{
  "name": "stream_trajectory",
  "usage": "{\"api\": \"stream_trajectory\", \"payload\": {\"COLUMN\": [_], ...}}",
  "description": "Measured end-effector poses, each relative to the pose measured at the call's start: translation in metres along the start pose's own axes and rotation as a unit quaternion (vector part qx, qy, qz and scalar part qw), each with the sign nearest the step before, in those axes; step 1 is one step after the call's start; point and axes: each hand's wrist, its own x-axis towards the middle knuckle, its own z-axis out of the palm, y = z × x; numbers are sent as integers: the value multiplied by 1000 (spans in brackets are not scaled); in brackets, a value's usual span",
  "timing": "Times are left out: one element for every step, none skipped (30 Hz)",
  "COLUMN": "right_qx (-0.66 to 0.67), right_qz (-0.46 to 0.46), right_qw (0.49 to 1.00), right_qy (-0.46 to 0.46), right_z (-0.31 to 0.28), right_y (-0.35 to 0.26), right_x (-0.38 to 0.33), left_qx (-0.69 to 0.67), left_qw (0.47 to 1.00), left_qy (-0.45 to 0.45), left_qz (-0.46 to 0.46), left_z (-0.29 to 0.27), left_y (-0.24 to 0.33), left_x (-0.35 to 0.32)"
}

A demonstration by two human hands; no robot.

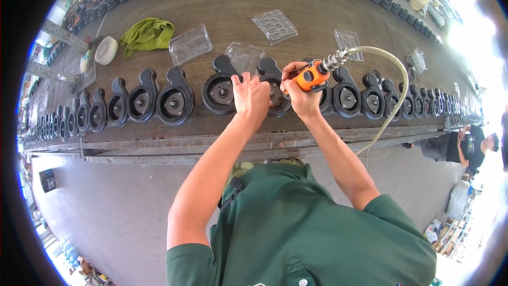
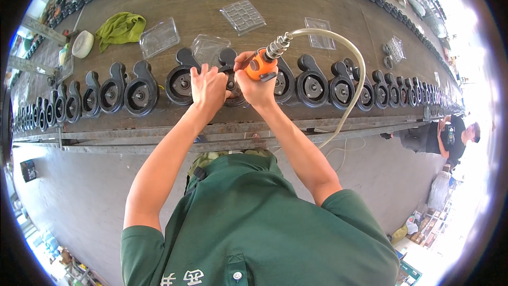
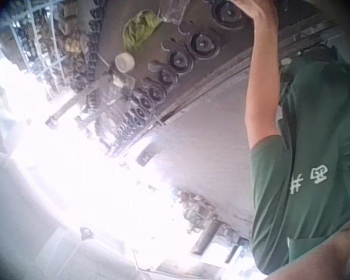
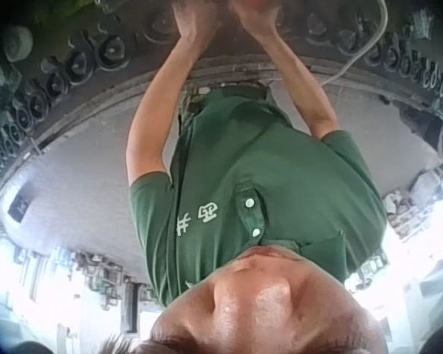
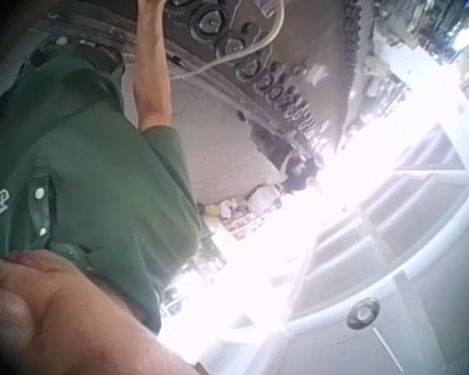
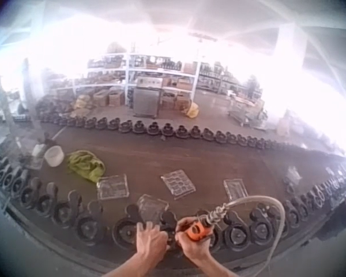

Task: The person assembles a series of black mechanical housings using a pneumatic screwdriver to fasten screws into each part as they move along a workbench.

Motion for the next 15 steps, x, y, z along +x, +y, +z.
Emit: {"api": "stream_trajectory", "payload": {"right_qx": [-9,-17,-26,-30,-34,-38,-34,-31,-27,-32,-37,-42,-47,-60,-72], "right_qz": [-2,-5,-7,-5,-3,-1,-4,-8,-11,-13,-15,-17,-26,-31,-36], "right_qw": [1000,1000,1000,999,999,999,999,999,999,999,999,998,997,996,995], "right_qy": [-3,-6,-9,-10,-11,-12,-14,-16,-18,-27,-36,-46,-49,-51,-52], "right_z": [-1,-3,-4,-6,-7,-8,-8,-9,-9,-8,-8,-7,-5,-5,-5], "right_y": [1,3,5,6,7,8,9,11,12,11,10,10,14,13,12], "right_x": [0,1,1,0,-1,-1,-2,-3,-4,-4,-4,-5,-4,-3,-3], "left_qx": [0,0,0,0,6,12,17,15,12,10,6,1,-3,-1,0], "left_qw": [1000,1000,1000,1000,1000,1000,1000,1000,1000,1000,1000,1000,1000,1000,1000], "left_qy": [-2,-4,-6,-7,0,7,14,14,13,14,11,9,9,8,7], "left_qz": [0,-1,-2,-4,1,6,11,11,12,12,10,7,4,7,10], "left_z": [-1,-1,-1,-1,0,0,1,1,1,1,0,1,-1,-2,-2], "left_y": [0,0,0,0,-1,-1,-1,-2,-2,-2,-2,-3,-5,-4,-3], "left_x": [0,0,1,1,1,0,0,-1,-1,-1,0,0,1,2,3]}}
